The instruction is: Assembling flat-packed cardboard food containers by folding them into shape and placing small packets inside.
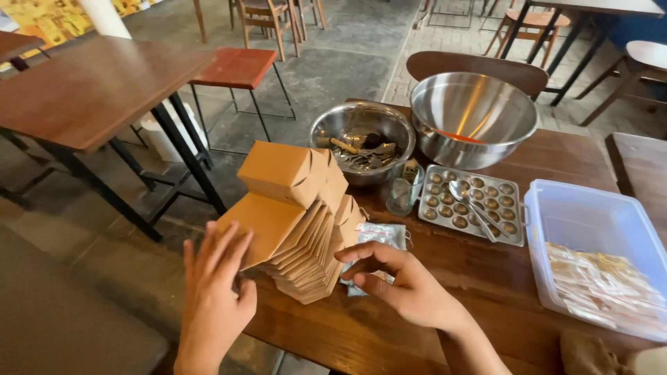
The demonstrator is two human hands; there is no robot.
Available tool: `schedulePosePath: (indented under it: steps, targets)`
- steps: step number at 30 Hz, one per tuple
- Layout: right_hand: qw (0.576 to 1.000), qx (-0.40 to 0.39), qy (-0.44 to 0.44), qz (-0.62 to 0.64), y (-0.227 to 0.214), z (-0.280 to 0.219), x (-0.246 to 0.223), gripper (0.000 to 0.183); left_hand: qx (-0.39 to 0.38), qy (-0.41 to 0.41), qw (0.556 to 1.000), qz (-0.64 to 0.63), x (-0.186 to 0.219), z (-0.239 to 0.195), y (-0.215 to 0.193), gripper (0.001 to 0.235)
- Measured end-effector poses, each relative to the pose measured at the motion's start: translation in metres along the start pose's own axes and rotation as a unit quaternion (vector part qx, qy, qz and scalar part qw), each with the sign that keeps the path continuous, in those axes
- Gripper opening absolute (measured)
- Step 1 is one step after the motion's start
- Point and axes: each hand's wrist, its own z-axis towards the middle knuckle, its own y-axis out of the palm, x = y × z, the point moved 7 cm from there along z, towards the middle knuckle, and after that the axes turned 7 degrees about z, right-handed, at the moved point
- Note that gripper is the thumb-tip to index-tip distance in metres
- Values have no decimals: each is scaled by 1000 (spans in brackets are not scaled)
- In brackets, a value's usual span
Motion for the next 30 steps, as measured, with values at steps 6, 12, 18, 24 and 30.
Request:
schedulePosePath:
  steps: [6,12,18,24,30]
  targets:
    - [996,-65,-42,-39,2,-1,-13,25,106,42,993,-21,-9,-15,3,54]
    - [999,-25,-2,-27,-20,-8,-11,28,288,8,956,62,-29,-13,-12,45]
    - [994,47,-86,-46,-50,-27,-31,34,373,19,921,108,9,7,-74,35]
    - [932,303,-194,-47,-86,-102,-96,43,316,213,924,-34,90,31,-120,25]
    - [962,153,-167,-154,-121,-118,-74,96,148,218,943,-203,197,81,-67,64]
